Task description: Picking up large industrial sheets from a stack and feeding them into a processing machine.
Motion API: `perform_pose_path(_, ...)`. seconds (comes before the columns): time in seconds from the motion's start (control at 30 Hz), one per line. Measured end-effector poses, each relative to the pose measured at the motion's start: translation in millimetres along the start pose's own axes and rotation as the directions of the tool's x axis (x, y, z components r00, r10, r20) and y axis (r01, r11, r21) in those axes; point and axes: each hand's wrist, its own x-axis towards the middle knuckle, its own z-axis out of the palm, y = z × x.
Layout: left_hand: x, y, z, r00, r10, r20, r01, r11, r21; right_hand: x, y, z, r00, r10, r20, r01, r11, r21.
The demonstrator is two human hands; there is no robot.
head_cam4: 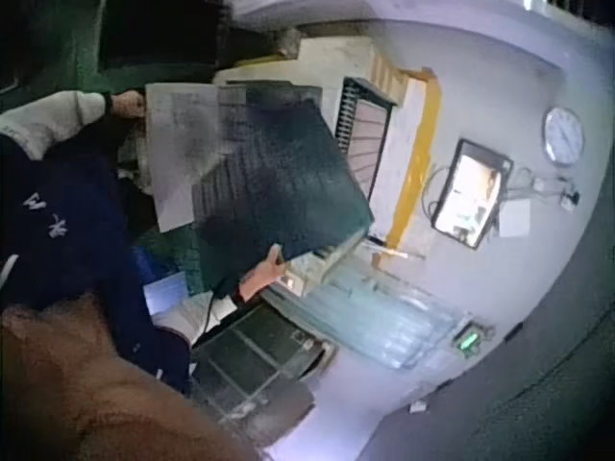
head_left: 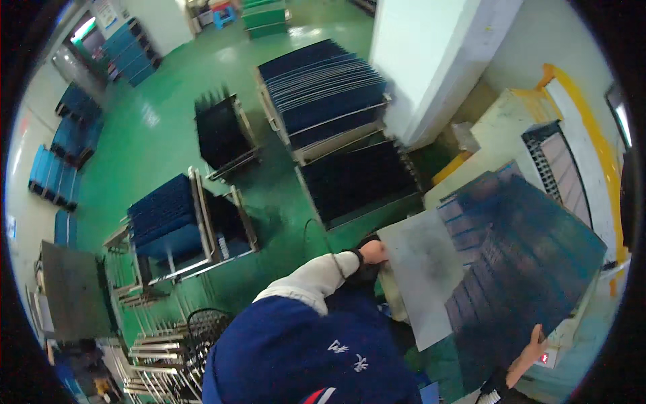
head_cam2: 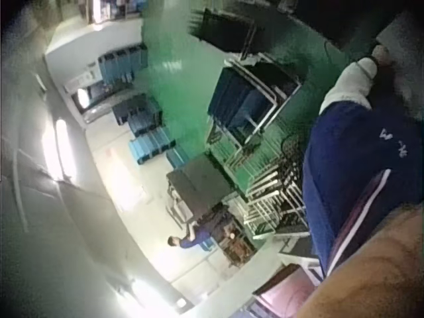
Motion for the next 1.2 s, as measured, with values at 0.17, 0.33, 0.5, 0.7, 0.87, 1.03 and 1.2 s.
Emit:
perform_pose_path(0.17, -5, 35, -26, 0.975, -0.012, 0.22, 0.03, 0.997, -0.077, -56, -27, -21, 0.931, 0.286, -0.228, -0.186, 0.907, 0.377)
perform_pose_path(0.33, -3, 34, -24, 0.978, -0.045, 0.202, 0.04, 0.999, 0.027, -82, -3, 6, 0.994, 0.056, -0.09, -0.03, 0.963, 0.269)
perform_pose_path(0.5, 1, 35, -18, 0.97, -0.109, 0.216, 0.095, 0.993, 0.073, -97, 0, 30, 0.932, 0.154, 0.327, -0.36, 0.31, 0.88)
perform_pose_path(0.7, 4, 44, -11, 0.911, -0.261, 0.32, 0.232, 0.965, 0.125, -111, 4, 63, 0.881, 0.323, 0.347, -0.395, 0.096, 0.914)
perform_pose_path(0.87, 8, 25, -13, 0.941, -0.202, 0.272, 0.179, 0.978, 0.107, -92, -13, 84, 0.891, 0.292, 0.347, -0.368, 0.02, 0.929)
perform_pose_path(1.03, 12, 6, -4, 0.959, -0.179, 0.22, 0.149, 0.978, 0.148, -51, -9, 99, 0.888, 0.249, 0.388, -0.405, 0.02, 0.914)
perform_pose_path(1.2, 14, 7, -3, 0.934, -0.245, 0.26, 0.222, 0.968, 0.113, -23, -27, 106, 0.862, 0.216, 0.458, -0.486, 0.1, 0.868)
